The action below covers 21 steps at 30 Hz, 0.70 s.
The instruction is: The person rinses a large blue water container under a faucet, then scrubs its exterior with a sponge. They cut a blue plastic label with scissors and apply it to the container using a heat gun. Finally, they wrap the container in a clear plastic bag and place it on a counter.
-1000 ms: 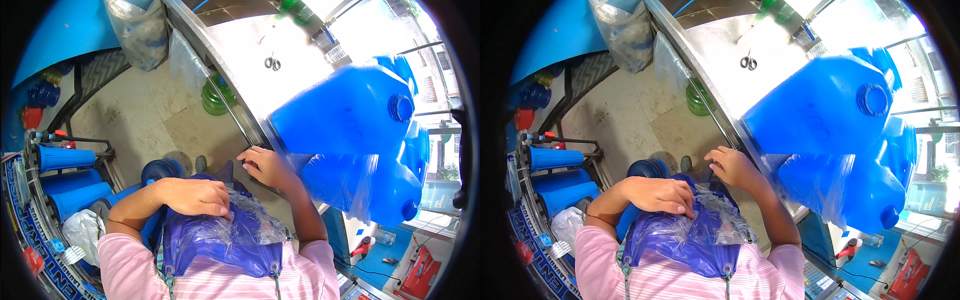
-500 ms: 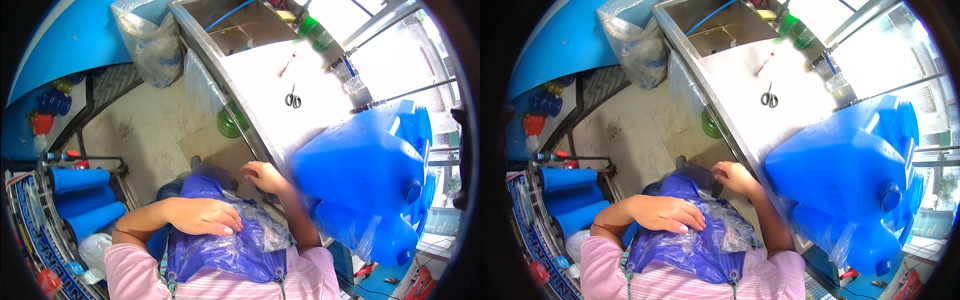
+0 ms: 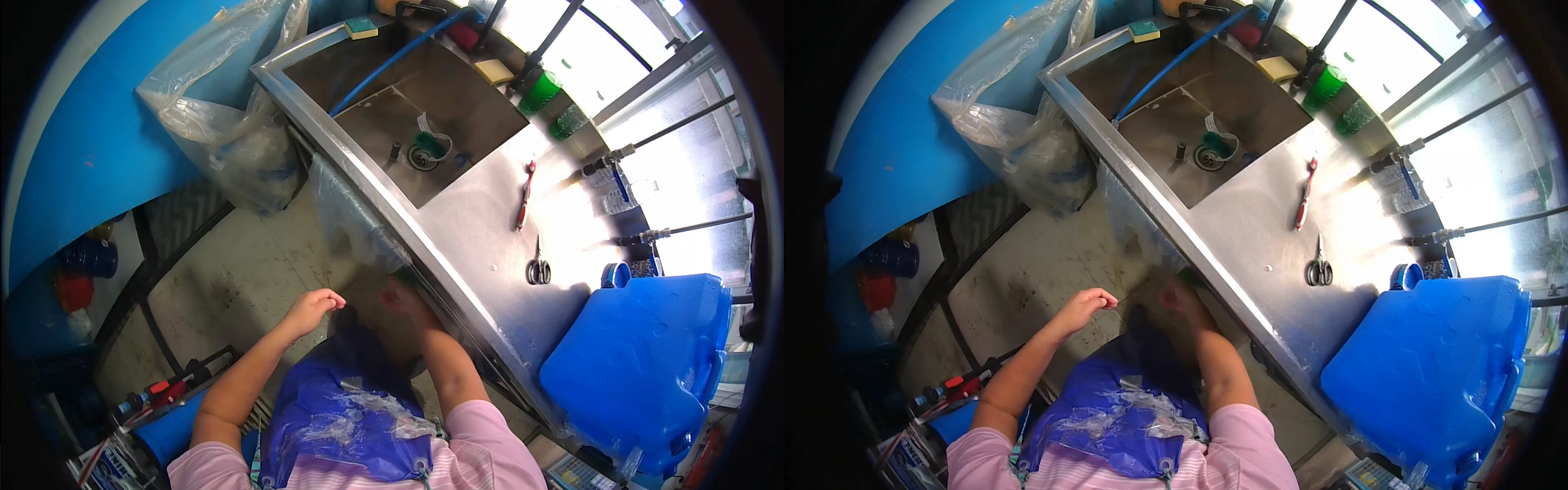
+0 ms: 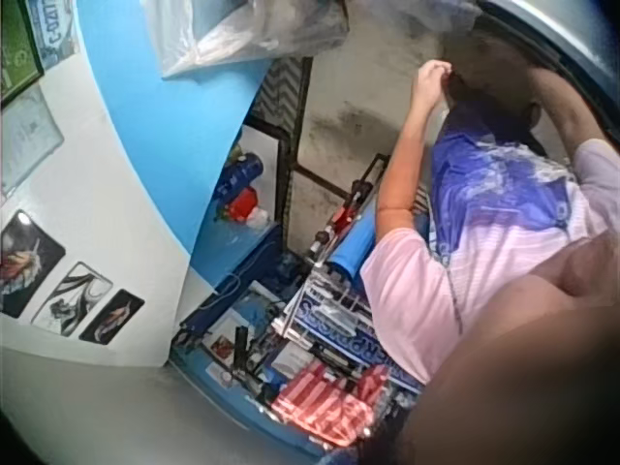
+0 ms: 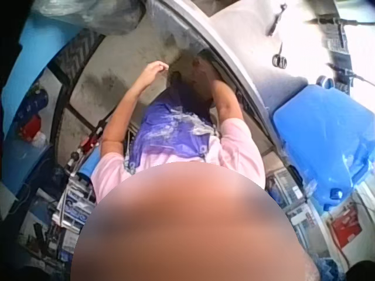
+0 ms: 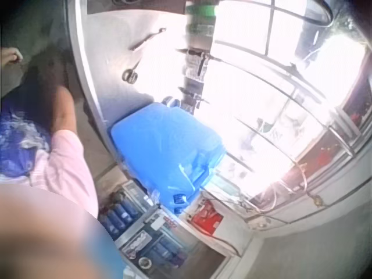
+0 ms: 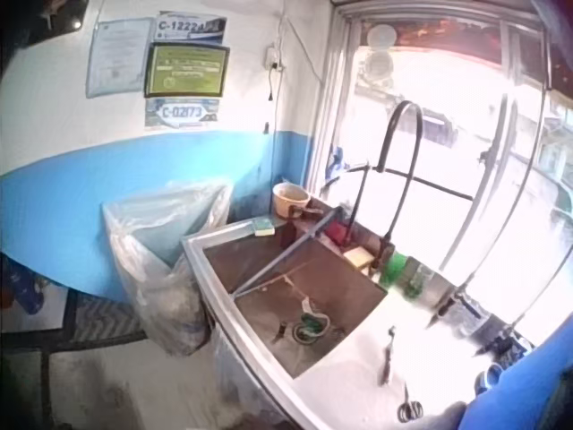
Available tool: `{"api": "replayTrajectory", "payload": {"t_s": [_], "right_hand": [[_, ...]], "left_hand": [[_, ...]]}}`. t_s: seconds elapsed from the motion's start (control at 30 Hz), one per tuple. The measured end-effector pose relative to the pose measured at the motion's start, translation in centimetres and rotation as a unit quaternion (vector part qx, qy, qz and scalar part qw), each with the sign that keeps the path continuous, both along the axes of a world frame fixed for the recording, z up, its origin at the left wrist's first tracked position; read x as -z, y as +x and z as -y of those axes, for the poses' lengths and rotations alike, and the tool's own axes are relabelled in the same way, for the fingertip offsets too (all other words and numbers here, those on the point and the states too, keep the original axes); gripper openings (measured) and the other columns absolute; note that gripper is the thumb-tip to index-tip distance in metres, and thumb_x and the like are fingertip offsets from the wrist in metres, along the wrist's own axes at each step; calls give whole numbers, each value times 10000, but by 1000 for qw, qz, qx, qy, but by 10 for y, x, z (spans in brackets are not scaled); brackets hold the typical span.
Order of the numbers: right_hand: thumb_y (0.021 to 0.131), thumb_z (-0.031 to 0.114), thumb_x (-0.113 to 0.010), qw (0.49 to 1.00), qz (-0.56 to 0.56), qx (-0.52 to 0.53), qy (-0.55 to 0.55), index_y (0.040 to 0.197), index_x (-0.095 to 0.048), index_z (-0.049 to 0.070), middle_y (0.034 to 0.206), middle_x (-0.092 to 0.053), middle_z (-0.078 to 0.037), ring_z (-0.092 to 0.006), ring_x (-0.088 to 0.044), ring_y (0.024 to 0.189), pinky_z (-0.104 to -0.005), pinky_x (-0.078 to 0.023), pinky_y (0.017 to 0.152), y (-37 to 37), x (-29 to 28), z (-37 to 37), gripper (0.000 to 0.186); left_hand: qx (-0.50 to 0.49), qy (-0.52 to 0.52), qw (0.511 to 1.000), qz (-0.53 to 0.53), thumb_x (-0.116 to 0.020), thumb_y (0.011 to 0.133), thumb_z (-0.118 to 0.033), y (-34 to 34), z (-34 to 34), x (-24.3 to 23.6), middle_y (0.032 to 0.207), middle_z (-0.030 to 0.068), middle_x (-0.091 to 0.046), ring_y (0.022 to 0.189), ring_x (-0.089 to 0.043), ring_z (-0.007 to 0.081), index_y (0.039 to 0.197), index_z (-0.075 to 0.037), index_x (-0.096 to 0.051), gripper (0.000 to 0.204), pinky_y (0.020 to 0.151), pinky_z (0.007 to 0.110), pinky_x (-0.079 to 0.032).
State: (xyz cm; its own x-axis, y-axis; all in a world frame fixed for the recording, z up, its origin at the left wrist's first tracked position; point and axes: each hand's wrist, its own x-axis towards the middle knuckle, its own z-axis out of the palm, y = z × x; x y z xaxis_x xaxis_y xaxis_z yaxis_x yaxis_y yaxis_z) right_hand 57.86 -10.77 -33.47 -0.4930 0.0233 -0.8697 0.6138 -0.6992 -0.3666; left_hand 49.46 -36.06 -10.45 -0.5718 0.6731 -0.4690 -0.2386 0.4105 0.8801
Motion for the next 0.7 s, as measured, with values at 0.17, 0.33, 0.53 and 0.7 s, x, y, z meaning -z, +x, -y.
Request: {"api": "replayTrajectory", "payload": {"t_s": [0.17,0.33,0.53,0.7], "right_hand": [[966,284,-520,960,-39,277,-20,1097,-534,105,833,-591,-92,-228,-598,666,-365,-535,561,-71,75,26,223],[925,252,-585,933,33,343,104,953,-552,102,762,-566,-64,-182,-535,529,-322,-407,373,-101,107,27,156],[862,320,-681,916,176,3,361,956,-634,53,874,-640,-81,-171,-586,650,-321,-441,574,-88,57,35,287],[862,370,-677,941,24,-132,310,1014,-681,7,946,-695,-130,-225,-651,825,-368,-491,780,-64,-8,34,394]], "left_hand": [[-40,-105,992,62,-514,884,-135,-30,13,123,956,104,-697,896,-658,195,1043,3,-669,262,822,327,-515],[71,-193,978,-43,-529,872,-166,-37,-10,198,874,119,-699,825,-665,236,990,12,-684,264,780,353,-514],[130,-180,938,-265,-561,882,-246,-34,-57,278,991,169,-680,941,-639,344,1106,-21,-640,327,851,436,-484],[-65,-17,982,-177,-554,896,-230,-29,-96,291,1042,134,-659,996,-614,327,1125,-44,-569,295,904,420,-468]]}}
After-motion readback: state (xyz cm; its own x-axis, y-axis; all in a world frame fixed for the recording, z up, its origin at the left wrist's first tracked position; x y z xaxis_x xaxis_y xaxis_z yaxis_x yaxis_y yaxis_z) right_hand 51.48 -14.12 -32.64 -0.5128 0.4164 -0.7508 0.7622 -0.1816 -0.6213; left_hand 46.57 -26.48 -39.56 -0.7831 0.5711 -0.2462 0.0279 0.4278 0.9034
